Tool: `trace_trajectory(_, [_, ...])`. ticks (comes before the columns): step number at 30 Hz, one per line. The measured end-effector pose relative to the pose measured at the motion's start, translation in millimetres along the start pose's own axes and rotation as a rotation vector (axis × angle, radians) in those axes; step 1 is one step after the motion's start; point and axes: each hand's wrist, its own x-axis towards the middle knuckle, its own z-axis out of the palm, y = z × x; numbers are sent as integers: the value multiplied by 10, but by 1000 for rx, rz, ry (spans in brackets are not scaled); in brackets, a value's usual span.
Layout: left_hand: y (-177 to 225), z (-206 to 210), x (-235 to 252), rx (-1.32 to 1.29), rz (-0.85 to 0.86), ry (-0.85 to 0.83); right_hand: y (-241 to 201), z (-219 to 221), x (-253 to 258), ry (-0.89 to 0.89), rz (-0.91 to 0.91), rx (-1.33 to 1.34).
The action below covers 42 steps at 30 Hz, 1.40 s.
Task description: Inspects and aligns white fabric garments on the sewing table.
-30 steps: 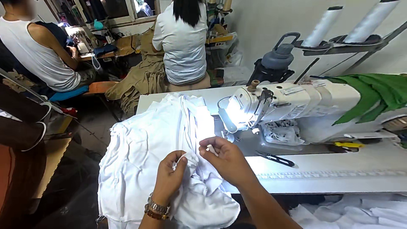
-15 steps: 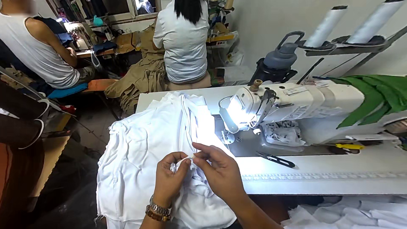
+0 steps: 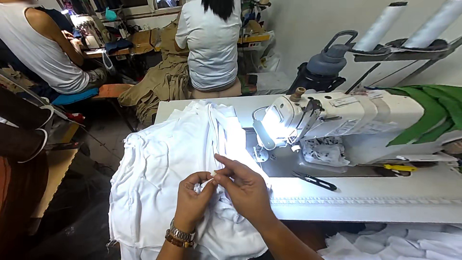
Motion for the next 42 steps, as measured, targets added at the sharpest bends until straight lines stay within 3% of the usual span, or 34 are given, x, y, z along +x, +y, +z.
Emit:
trace_trajectory(3, [7, -12, 2, -22, -11, 12, 1, -64, -21, 25, 26, 48])
trace_trajectory(18, [-8, 37, -18, 52, -14, 6, 47, 124, 59, -14, -75, -210])
trace_trajectory(25, [0, -7, -18, -1, -24, 22, -7, -64, 44, 16, 23, -40])
trace_trajectory(33, [-2, 41, -36, 26, -14, 25, 33, 88, 39, -42, -29, -126])
trace_trajectory(37, [7, 42, -33, 30, -2, 3, -67, 20, 258, -18, 84, 114])
trace_trajectory(40, [-17, 65, -69, 70, 54, 18, -168, -67, 442, 76, 383, 399])
trace_trajectory(42, [-52, 136, -104, 328, 219, -9, -213, -99, 591, 82, 592, 532])
